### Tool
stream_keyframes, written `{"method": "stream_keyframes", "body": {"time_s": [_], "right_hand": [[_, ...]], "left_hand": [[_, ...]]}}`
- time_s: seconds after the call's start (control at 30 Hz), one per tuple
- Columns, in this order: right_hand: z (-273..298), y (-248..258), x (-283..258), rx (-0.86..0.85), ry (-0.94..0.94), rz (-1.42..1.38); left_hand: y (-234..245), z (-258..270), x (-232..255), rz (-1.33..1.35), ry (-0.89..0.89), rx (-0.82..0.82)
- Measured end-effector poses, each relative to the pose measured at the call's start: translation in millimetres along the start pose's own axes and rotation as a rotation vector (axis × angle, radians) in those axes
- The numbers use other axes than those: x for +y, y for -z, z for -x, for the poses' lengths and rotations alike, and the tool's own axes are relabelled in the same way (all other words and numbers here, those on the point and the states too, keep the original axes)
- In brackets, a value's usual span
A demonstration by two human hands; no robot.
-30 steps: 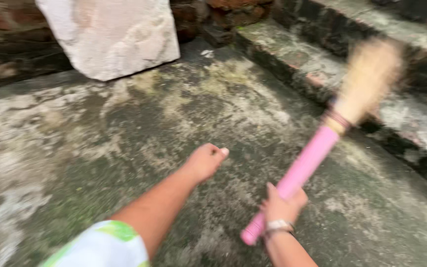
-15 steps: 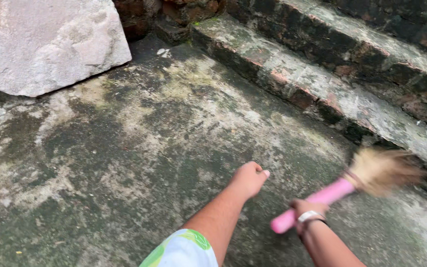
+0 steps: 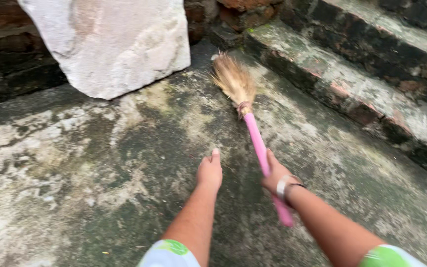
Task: The person sweeps debris from an outdoor concrete floor using a broom and moves a metal pan and a brick out of the way.
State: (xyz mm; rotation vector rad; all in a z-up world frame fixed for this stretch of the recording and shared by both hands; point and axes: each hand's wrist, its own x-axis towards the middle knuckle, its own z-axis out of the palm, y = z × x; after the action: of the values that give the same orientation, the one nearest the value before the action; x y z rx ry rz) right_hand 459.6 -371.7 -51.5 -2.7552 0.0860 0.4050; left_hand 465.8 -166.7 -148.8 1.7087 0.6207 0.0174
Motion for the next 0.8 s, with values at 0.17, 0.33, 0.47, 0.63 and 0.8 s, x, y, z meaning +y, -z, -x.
{"method": "stream_keyframes", "body": {"time_s": [0.17,0.33,0.47,0.63,0.8], "right_hand": [[43,94,10,-0.167,0.022,0.030],[40,135,3,-0.113,-0.135,-0.297],[1,88,-48,0.015,-0.304,-0.046],[50,-40,-100,0.099,0.228,-0.025],[111,-151,-103,-0.172,0.280,-0.160]], "left_hand": [[21,38,12,0.064,0.142,0.108],[15,69,33,0.145,0.211,0.001],[-1,62,28,0.130,0.224,0.012],[-7,-5,-3,0.314,0.030,0.002],[102,-18,-57,0.272,0.148,-0.010]]}}
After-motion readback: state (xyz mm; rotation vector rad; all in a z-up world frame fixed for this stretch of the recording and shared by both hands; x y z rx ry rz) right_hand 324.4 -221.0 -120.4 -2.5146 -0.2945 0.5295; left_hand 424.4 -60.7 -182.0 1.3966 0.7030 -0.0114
